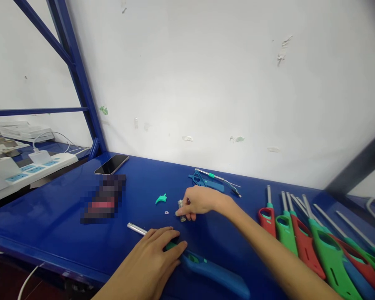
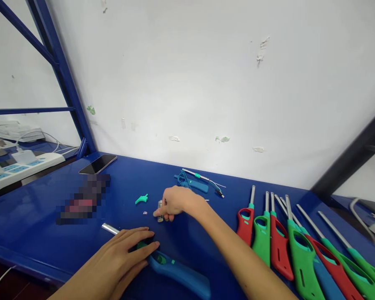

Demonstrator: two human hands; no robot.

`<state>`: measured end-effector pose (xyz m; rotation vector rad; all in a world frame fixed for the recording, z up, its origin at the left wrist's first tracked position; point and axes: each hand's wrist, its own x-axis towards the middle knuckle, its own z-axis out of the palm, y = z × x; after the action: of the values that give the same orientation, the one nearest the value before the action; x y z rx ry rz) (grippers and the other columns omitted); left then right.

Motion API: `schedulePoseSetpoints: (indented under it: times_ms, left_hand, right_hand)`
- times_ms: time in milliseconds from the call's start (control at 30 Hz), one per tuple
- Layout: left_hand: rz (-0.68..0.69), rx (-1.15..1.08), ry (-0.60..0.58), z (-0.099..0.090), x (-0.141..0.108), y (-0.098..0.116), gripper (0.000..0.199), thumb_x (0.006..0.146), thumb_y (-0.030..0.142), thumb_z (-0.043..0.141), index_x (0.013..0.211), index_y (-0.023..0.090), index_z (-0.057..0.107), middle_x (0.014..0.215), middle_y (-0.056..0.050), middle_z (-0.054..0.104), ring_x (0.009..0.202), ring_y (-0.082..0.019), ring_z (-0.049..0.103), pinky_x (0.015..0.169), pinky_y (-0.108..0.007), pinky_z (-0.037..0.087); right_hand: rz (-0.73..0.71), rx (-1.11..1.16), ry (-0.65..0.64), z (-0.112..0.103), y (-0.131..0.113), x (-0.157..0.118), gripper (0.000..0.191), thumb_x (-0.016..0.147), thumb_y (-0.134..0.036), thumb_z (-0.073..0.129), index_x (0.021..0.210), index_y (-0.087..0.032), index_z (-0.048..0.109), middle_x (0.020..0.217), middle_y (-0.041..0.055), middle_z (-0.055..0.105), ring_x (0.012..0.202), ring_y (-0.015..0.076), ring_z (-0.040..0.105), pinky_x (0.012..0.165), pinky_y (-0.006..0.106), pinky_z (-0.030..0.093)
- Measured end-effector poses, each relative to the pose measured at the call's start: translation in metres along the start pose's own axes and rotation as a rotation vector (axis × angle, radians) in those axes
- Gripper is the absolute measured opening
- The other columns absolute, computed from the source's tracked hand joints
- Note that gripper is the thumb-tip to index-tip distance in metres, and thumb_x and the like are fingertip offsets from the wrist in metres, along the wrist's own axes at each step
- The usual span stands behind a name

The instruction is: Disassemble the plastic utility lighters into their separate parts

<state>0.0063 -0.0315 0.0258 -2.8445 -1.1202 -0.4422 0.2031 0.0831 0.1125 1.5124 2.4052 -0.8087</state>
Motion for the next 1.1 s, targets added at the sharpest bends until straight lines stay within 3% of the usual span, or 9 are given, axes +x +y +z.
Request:
schedulePoseSetpoints:
  times_ms: [133,267,433,533,633,733,833,1100]
  left_hand:
    - [-0.03,0.026,0.005,0.008,-0.001,-0.001,0.042,0.097,0.008,0.061,0.13,0.031,0.072,0.123,-0.006,0.074,0.101,-0.025,0.075,0.089,-0.041,0.065]
    - [-0.059,0.084,0.005,0.016,-0.002,-0.006,0.042,0.097,0.008,0.063,0.131,0.03,0.071,0.112,-0.006,0.074,0.092,-0.025,0.073,0.086,-0.043,0.064]
    - [-0.039,0.112,-0.017,0.01,-0.009,-0.015,0.068,0.086,-0.006,0.058,0.143,0.029,0.065,0.121,-0.007,0.076,0.106,-0.028,0.075,0.096,-0.046,0.063]
    - [0.0,0.082,-0.055,0.001,-0.012,-0.019,0.076,0.079,-0.009,0.057,0.145,0.028,0.064,0.13,-0.007,0.077,0.117,-0.031,0.075,0.103,-0.049,0.061]
    - [-0.012,-0.036,-0.066,-0.005,-0.009,-0.021,0.062,0.091,-0.005,0.053,0.139,0.031,0.069,0.126,-0.005,0.078,0.114,-0.027,0.076,0.105,-0.043,0.059]
    - [-0.077,-0.117,-0.059,-0.008,-0.006,-0.022,0.05,0.097,-0.001,0.053,0.127,0.033,0.074,0.114,-0.002,0.077,0.101,-0.021,0.077,0.096,-0.033,0.061]
    - [-0.116,-0.108,-0.032,-0.008,-0.009,-0.024,0.047,0.1,0.001,0.047,0.123,0.031,0.075,0.111,-0.002,0.076,0.096,-0.02,0.076,0.089,-0.03,0.061]
    - [-0.111,-0.118,0.12,0.004,-0.018,-0.026,0.046,0.1,0.01,0.047,0.138,0.03,0.064,0.127,-0.005,0.074,0.118,-0.024,0.07,0.106,-0.038,0.057]
  right_hand:
    - [-0.046,0.027,0.2,0.013,-0.006,0.012,0.052,0.101,-0.056,0.067,0.065,-0.019,0.073,0.076,0.0066,0.08,0.069,0.0193,0.071,0.062,0.028,0.044]
    - [-0.103,0.073,0.363,0.006,0.001,0.007,0.058,0.104,-0.055,0.063,0.059,-0.019,0.067,0.062,0.0046,0.069,0.058,0.0164,0.06,0.062,0.031,0.039]
    - [-0.151,0.203,0.579,-0.026,0.006,-0.023,0.057,0.107,-0.06,0.054,0.068,-0.02,0.066,0.058,-0.001,0.054,0.053,0.0131,0.045,0.059,0.031,0.033]
    - [-0.247,0.427,0.655,-0.035,0.001,-0.046,0.065,0.107,-0.071,0.043,0.063,-0.023,0.046,0.06,-0.0054,0.033,0.052,0.0116,0.028,0.054,0.03,0.025]
    - [-0.446,0.906,0.613,-0.026,-0.004,-0.066,0.066,0.104,-0.07,0.05,0.061,-0.026,0.027,0.061,-0.0078,0.019,0.052,0.0111,0.012,0.048,0.03,0.014]
    - [-0.565,1.216,0.522,-0.006,-0.006,-0.08,0.066,0.104,-0.059,0.056,0.057,-0.025,0.025,0.055,-0.0086,0.017,0.049,0.0099,0.009,0.045,0.03,0.009]
    - [-0.621,1.388,0.427,0.01,-0.001,-0.084,0.067,0.104,-0.054,0.059,0.055,-0.024,0.024,0.051,-0.0088,0.018,0.046,0.0089,0.01,0.043,0.028,0.01]
    - [-0.623,1.633,0.328,0.017,0.021,-0.076,0.07,0.096,-0.05,0.073,0.056,-0.024,0.023,0.05,-0.0105,0.018,0.043,0.0063,0.01,0.041,0.023,0.013]
